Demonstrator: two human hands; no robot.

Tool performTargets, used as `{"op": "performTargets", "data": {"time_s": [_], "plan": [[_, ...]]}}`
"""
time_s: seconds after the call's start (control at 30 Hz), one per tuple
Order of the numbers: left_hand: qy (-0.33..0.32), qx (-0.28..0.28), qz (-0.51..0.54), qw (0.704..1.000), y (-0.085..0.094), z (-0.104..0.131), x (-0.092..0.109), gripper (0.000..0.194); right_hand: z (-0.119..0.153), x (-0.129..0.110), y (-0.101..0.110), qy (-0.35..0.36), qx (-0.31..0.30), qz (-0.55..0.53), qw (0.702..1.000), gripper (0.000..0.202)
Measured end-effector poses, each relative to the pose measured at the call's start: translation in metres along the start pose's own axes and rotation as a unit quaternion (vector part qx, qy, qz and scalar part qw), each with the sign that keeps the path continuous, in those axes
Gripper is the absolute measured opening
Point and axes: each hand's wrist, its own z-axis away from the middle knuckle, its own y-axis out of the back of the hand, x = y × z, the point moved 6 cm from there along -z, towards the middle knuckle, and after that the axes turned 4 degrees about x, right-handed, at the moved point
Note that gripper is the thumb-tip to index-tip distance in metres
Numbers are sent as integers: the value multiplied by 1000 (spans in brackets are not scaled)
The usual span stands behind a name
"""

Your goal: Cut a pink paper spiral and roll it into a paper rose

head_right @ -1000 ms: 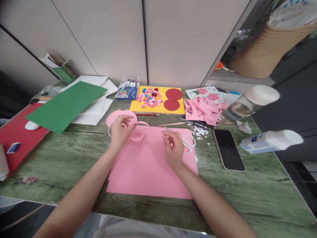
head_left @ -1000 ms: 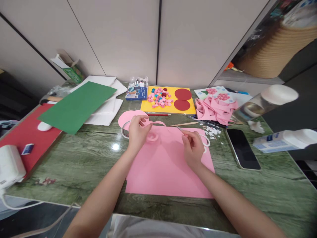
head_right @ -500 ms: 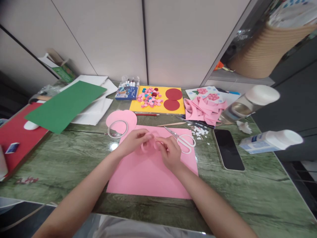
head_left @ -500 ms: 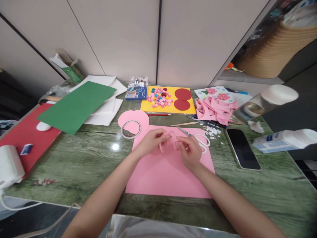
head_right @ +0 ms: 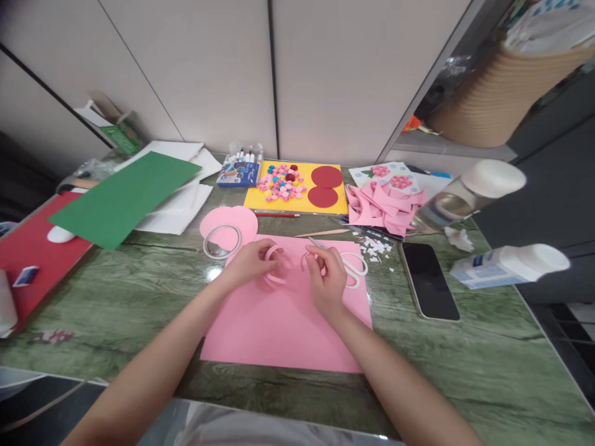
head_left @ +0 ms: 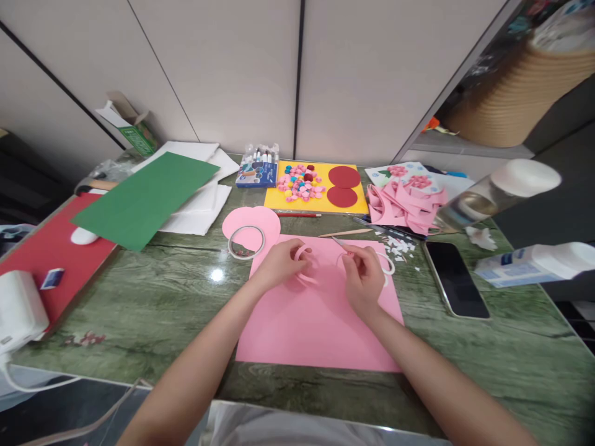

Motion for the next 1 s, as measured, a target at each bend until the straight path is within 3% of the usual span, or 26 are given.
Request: {"op": "performTargets", "data": {"time_s": [0.2,0.37,0.43,0.5,0.57,0.63,0.7,0.83,0.9,1.0], "plan": [[7,115,-132,984,17,6,1,21,3,-5,0,24,2,-11,1000,13],[18,119,-222,968,21,8,4,22,5,-8,-1,37,-6,12,999,11],[-4,93,-168,981,17,9,11,25,5,-9,-1,44,-3,16,999,10],[-41,35,-26,998,10,10,20,27,6,-11,-1,60,-9,19,998,10],[-77,-26,148,986,3,13,31,30,8,-16,-2,85,-25,21,996,12],[-100,-57,254,960,0,15,37,32,10,-20,-3,113,-38,27,993,14],[-111,-59,270,955,-2,14,37,30,11,-23,-3,129,-47,32,990,14],[-90,-13,118,989,-5,7,20,26,10,-22,-3,129,-53,34,990,13],[-76,20,96,992,-2,5,13,43,9,-21,-4,121,-53,35,991,13],[-105,96,155,978,10,7,14,60,6,-17,-7,88,-66,32,993,11]]}}
